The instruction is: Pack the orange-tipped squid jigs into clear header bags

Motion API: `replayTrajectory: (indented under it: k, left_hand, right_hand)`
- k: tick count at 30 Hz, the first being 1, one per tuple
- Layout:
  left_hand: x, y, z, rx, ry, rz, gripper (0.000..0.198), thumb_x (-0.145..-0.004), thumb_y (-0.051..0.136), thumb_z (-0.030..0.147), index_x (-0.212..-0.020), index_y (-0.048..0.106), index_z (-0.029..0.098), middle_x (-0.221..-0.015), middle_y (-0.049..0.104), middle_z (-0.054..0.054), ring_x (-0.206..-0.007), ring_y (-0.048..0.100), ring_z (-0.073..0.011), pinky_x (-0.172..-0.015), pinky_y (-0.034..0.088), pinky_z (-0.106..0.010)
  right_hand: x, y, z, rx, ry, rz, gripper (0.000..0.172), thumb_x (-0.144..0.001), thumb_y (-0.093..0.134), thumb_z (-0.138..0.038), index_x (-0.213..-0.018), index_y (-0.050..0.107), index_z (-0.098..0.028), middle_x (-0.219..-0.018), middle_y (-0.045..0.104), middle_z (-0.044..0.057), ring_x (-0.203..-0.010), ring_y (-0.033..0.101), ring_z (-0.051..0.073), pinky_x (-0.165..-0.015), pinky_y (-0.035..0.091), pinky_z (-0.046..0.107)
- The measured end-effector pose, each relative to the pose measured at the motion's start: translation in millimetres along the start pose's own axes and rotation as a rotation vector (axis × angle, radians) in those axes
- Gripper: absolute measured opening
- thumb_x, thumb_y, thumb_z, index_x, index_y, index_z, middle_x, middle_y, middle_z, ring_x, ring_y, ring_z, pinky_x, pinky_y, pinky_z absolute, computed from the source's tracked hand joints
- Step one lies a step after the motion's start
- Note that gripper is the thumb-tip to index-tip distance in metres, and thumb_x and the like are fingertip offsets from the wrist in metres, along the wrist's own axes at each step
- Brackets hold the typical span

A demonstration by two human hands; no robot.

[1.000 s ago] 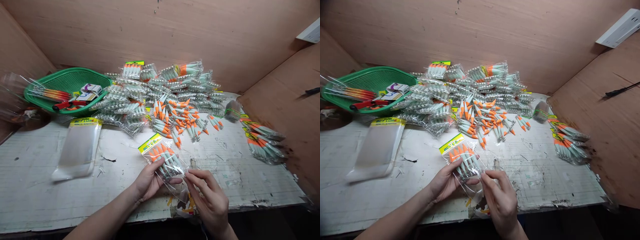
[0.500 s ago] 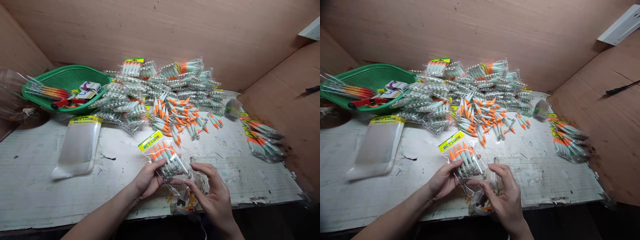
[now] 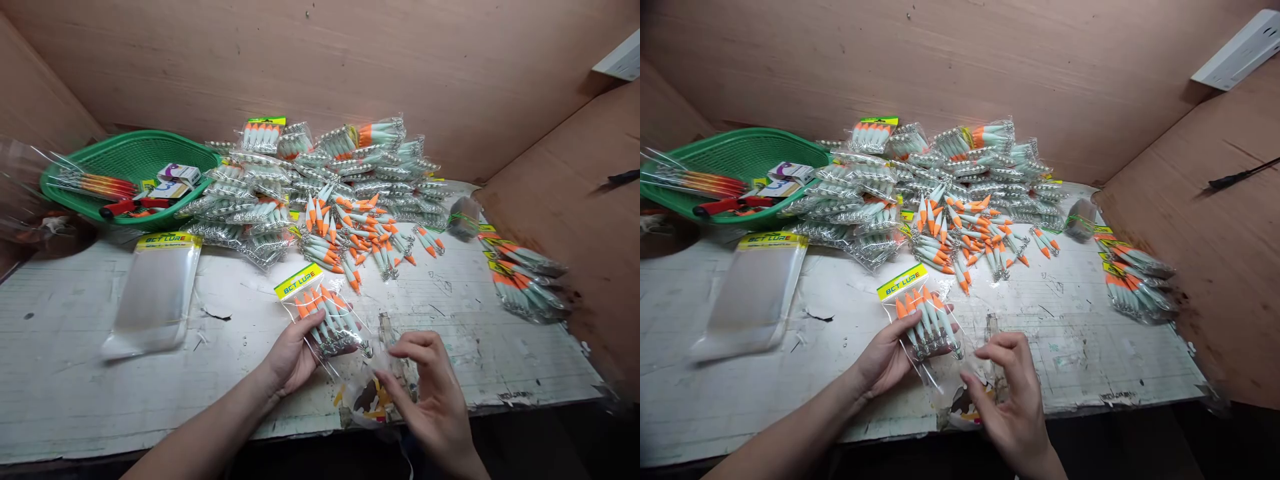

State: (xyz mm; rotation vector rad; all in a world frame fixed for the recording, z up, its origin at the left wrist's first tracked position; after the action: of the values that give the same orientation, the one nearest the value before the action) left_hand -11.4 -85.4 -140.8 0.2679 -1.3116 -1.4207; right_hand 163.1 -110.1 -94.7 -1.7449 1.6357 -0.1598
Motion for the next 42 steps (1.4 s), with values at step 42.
replayTrajectory:
  k: [42]
  left_hand:
    - [1, -2.3, -1, -0.391, -0.143, -0.18, 0.04, -0.079, 0.063, 0.03, -0.114, 0.058, 0.012, -0.104, 0.068, -0.014, -0.086, 0.066, -0.025, -0.066, 0.057, -0.037]
  right_hand:
    - [-1, 10, -4, 0.126, -0.307, -0.163, 0.019, -0.084, 0.057, -0.005, -0.099, 0.06, -0.017, -0.076, 0.058, 0.003, -0.068, 0.054, 0.014, -0.057, 0.044, 0.026]
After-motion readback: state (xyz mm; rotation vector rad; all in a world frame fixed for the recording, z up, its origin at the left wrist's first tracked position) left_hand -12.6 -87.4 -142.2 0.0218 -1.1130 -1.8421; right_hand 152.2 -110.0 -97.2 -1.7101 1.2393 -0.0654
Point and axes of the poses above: each hand's wrist, its own x-axis away from the middle knuckle, its own y-axis out of the palm, z = x × y, the point moved 3 cm from there along -x, towards the middle knuckle
